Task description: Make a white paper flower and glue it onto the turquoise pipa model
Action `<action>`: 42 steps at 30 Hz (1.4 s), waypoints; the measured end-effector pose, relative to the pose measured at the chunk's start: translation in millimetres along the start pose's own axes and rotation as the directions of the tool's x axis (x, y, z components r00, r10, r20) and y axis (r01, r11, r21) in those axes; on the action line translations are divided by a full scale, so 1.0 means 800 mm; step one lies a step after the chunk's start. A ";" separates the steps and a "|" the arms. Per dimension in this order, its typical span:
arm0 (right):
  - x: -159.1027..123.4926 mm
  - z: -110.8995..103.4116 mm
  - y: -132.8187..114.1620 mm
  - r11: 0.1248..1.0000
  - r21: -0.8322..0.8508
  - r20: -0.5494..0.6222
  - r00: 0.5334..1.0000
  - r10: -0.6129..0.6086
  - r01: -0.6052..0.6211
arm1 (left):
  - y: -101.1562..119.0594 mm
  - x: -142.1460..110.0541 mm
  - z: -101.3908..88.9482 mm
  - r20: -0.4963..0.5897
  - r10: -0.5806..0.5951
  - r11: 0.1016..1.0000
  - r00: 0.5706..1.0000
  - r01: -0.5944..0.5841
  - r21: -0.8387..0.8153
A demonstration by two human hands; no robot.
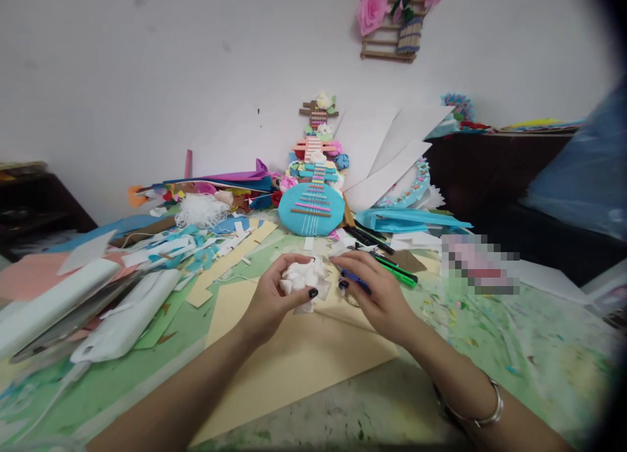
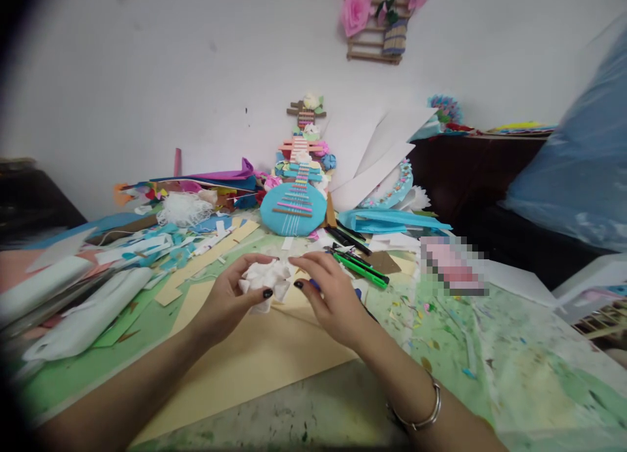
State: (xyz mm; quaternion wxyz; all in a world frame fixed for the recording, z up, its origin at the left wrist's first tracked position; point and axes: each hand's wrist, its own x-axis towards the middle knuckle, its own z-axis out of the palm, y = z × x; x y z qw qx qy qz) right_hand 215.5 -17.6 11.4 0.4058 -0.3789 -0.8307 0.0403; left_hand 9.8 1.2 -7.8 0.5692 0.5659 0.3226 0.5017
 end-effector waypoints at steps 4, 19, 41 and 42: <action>-0.005 0.009 -0.007 0.991 0.128 0.066 0.996 -0.055 0.047 | 0.000 0.000 0.001 0.009 -0.006 1.000 1.000 0.006 0.029; -0.007 0.014 -0.010 0.993 0.079 0.060 0.993 -0.097 0.092 | 0.004 -0.002 0.005 0.003 0.008 0.990 1.000 -0.009 0.139; -0.005 0.018 -0.008 0.990 0.097 -0.003 0.995 0.098 -0.097 | 0.000 -0.003 0.005 0.016 -0.012 0.996 1.000 0.011 0.090; -0.005 0.019 -0.008 0.990 0.103 -0.013 0.995 0.098 -0.096 | 0.000 -0.003 0.005 0.022 -0.015 0.996 1.000 0.013 0.086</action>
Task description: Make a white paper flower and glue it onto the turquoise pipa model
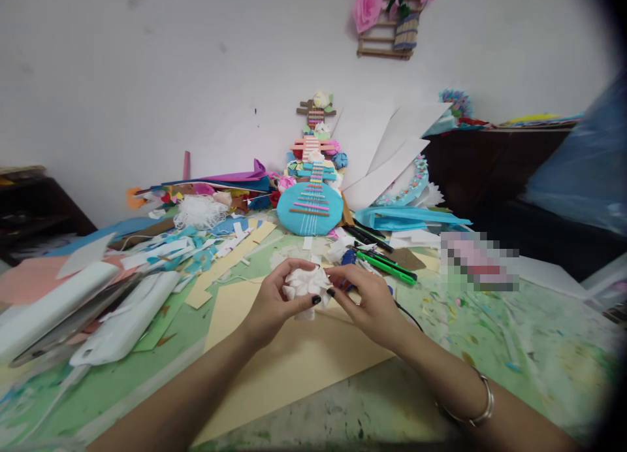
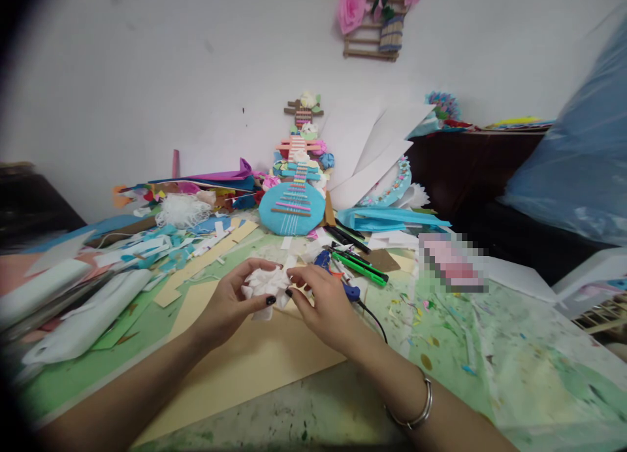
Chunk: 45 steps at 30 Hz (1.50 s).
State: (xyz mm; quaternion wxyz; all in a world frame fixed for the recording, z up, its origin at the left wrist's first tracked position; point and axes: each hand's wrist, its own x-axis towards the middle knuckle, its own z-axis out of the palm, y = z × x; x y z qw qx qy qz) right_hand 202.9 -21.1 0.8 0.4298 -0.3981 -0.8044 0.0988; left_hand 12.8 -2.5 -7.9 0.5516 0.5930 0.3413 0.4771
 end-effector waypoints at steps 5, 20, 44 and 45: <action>-0.002 0.004 0.003 0.999 0.034 -0.032 0.999 0.002 -0.001 | -0.002 0.000 0.000 0.023 -0.007 1.000 1.000 0.007 -0.014; -0.001 -0.001 -0.001 0.974 0.184 -0.016 0.990 0.138 -0.132 | 0.008 0.002 0.004 0.030 -0.145 0.951 0.989 0.148 -0.270; 0.018 -0.047 0.051 0.941 0.055 0.026 0.942 0.334 -0.335 | 0.009 0.010 -0.012 0.167 -0.311 0.711 0.936 0.345 -0.612; 0.018 -0.049 0.050 0.946 0.018 0.141 0.938 0.317 -0.323 | 0.011 0.012 -0.014 0.165 -0.309 0.675 0.937 0.339 -0.655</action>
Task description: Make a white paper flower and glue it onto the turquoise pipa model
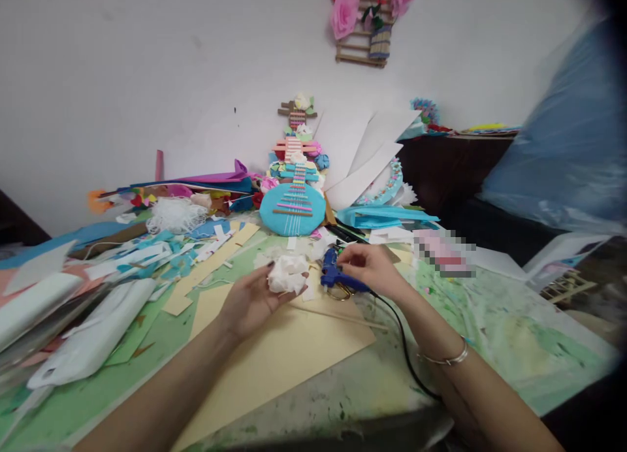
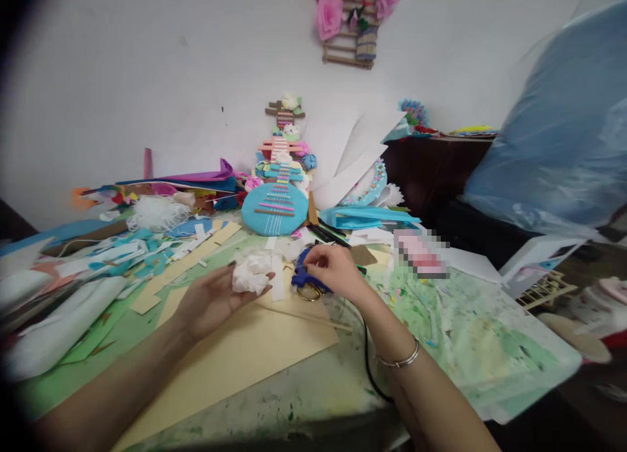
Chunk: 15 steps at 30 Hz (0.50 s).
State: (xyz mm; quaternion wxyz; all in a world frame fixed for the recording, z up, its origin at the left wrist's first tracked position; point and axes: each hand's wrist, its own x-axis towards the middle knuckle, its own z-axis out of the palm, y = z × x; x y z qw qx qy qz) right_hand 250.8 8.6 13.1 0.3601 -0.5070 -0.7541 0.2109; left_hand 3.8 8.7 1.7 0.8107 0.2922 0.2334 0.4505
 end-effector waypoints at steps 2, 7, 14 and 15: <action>-0.005 0.005 -0.004 0.998 -0.037 0.200 0.979 -0.047 0.055 | 0.007 0.002 -0.001 0.001 -0.001 0.997 1.000 0.001 -0.081; -0.026 0.035 -0.023 0.946 -0.257 0.408 0.909 -0.080 0.198 | 0.017 0.007 -0.002 -0.187 0.093 0.986 0.978 -0.117 -0.119; -0.030 0.033 -0.042 0.943 -0.264 0.423 0.903 -0.077 0.203 | 0.018 0.011 -0.006 -0.298 0.090 0.982 0.950 -0.134 -0.131; -0.028 0.029 -0.044 0.958 -0.231 0.406 0.912 -0.063 0.169 | 0.018 0.011 -0.007 -0.296 0.090 0.981 0.951 -0.135 -0.137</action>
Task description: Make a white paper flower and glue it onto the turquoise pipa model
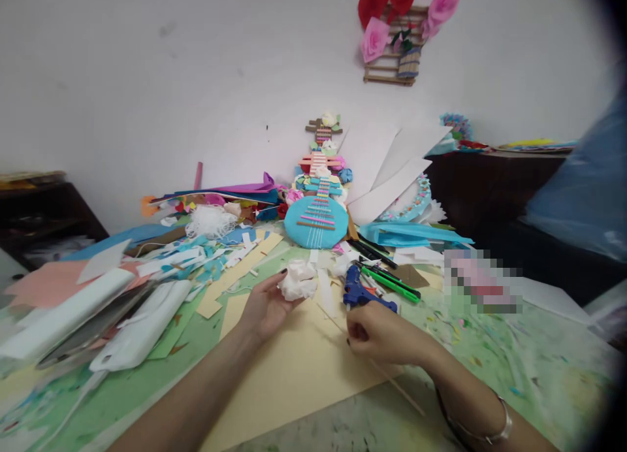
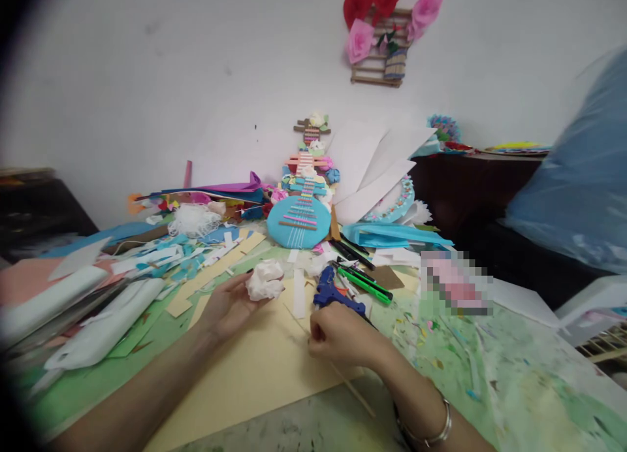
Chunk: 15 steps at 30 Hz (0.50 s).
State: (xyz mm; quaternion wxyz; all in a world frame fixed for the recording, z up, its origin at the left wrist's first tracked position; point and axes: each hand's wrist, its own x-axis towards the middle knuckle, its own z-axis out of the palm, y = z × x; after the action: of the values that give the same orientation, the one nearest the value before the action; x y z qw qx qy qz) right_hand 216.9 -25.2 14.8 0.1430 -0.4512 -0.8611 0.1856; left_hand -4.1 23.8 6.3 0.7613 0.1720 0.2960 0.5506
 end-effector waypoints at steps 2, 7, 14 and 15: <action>-0.001 -0.010 0.000 0.988 0.149 -0.050 0.998 0.048 -0.040 | 0.001 0.000 -0.001 0.011 0.006 1.000 1.000 -0.006 -0.011; -0.011 -0.026 0.012 0.751 0.649 -0.345 0.928 0.144 0.124 | -0.001 0.001 -0.004 0.040 -0.005 0.999 0.999 0.006 -0.038; -0.017 -0.023 0.015 0.571 0.741 -0.504 0.855 0.125 0.353 | -0.010 0.010 -0.009 0.013 -0.091 0.994 0.996 0.091 -0.064; -0.016 -0.022 0.012 0.610 0.726 -0.471 0.876 0.103 0.318 | -0.011 0.011 -0.009 0.004 -0.102 0.992 0.995 0.102 -0.070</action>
State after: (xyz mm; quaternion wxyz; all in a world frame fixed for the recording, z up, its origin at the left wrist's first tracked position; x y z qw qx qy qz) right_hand 238.3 -27.2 25.0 0.5401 -0.3184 -0.6565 0.4194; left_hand -0.2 28.7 -6.4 0.7940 0.1302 0.2848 0.5210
